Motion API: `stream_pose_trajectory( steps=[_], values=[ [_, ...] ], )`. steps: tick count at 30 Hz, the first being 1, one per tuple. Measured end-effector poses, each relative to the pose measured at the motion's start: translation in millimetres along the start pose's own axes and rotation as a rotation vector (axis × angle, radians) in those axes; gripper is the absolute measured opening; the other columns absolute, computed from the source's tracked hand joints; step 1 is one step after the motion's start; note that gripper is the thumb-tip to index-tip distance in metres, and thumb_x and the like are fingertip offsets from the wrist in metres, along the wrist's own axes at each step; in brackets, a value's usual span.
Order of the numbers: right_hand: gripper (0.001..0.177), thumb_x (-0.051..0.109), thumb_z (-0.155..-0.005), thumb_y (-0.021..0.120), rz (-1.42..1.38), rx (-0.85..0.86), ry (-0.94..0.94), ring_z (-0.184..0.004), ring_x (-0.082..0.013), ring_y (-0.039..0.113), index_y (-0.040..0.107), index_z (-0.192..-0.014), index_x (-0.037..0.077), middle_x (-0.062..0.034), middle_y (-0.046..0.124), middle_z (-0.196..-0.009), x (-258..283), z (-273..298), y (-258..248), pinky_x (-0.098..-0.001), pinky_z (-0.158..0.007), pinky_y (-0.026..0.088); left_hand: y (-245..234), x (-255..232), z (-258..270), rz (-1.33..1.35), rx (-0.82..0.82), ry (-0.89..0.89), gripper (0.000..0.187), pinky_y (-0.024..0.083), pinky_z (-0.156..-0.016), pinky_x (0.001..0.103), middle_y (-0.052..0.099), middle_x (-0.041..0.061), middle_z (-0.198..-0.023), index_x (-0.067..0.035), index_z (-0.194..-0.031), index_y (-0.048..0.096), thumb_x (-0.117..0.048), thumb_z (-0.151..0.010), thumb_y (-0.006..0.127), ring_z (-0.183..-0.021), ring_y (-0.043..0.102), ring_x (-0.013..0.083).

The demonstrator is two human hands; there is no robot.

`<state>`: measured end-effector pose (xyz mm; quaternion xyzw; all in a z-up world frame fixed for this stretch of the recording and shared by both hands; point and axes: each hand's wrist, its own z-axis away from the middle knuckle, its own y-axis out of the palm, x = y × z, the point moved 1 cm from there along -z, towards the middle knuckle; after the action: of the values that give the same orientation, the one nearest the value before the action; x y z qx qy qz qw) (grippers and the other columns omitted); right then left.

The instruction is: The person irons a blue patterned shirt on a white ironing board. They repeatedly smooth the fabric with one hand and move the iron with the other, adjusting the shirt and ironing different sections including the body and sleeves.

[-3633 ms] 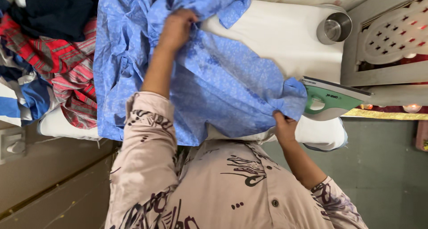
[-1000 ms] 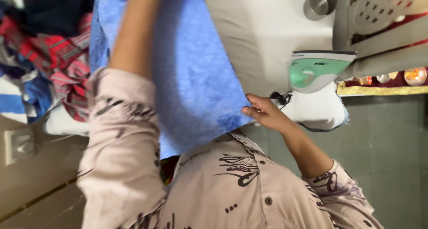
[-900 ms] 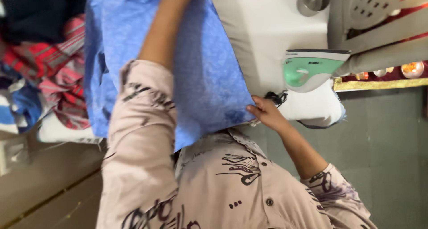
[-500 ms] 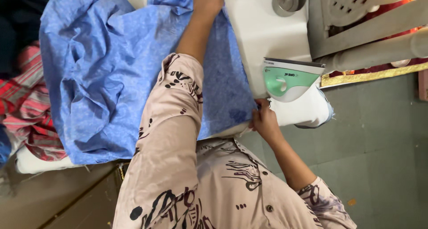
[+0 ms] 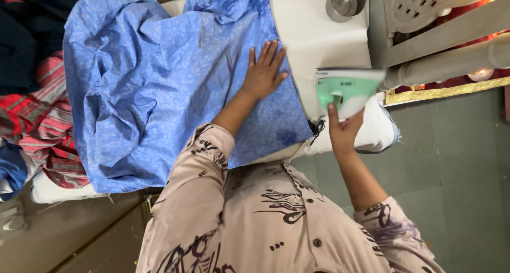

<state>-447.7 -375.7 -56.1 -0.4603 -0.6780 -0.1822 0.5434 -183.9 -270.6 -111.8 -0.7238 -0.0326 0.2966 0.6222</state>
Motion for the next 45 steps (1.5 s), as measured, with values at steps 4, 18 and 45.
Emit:
stream_pose_trajectory(
  steps=[4, 18, 45],
  values=[
    [0.047, 0.016, -0.103, 0.075, 0.006, 0.075, 0.131, -0.096, -0.0172, 0.06, 0.047, -0.133, -0.006, -0.0128, 0.063, -0.111, 15.8, -45.2, -9.2, -0.0293, -0.087, 0.051, -36.2, 24.5, 0.8, -0.025, -0.252, 0.047, 0.076, 0.01, -0.129, 0.062, 0.021, 0.017, -0.174, -0.011, -0.167, 0.032, -0.047, -0.108, 0.062, -0.163, 0.014, 0.0346],
    [0.052, 0.015, -0.101, 0.054, 0.393, 0.862, 0.352, -0.065, -0.0284, 0.069, 0.027, -0.146, 0.014, -0.0208, 0.07, -0.083, 92.1, -74.7, 91.9, -0.0413, -0.064, 0.056, -144.3, 130.3, 67.8, -0.463, -0.518, -0.292, 0.021, 0.04, -0.096, 0.051, 0.068, 0.009, -0.106, -0.011, -0.11, 0.069, -0.024, -0.096, 0.077, -0.104, 0.06, 0.0308],
    [0.06, 0.013, -0.088, 0.071, 0.624, 0.741, -0.079, -0.096, -0.0492, 0.068, 0.038, -0.139, 0.01, -0.0289, 0.07, -0.105, 8.1, -152.6, 151.2, -0.0529, -0.087, 0.053, -166.3, 156.0, 48.9, -0.357, -0.685, -0.211, 0.012, 0.042, -0.092, 0.048, 0.066, 0.008, -0.097, -0.012, -0.097, 0.067, -0.018, -0.091, 0.075, -0.096, 0.062, 0.0309]
  ],
)
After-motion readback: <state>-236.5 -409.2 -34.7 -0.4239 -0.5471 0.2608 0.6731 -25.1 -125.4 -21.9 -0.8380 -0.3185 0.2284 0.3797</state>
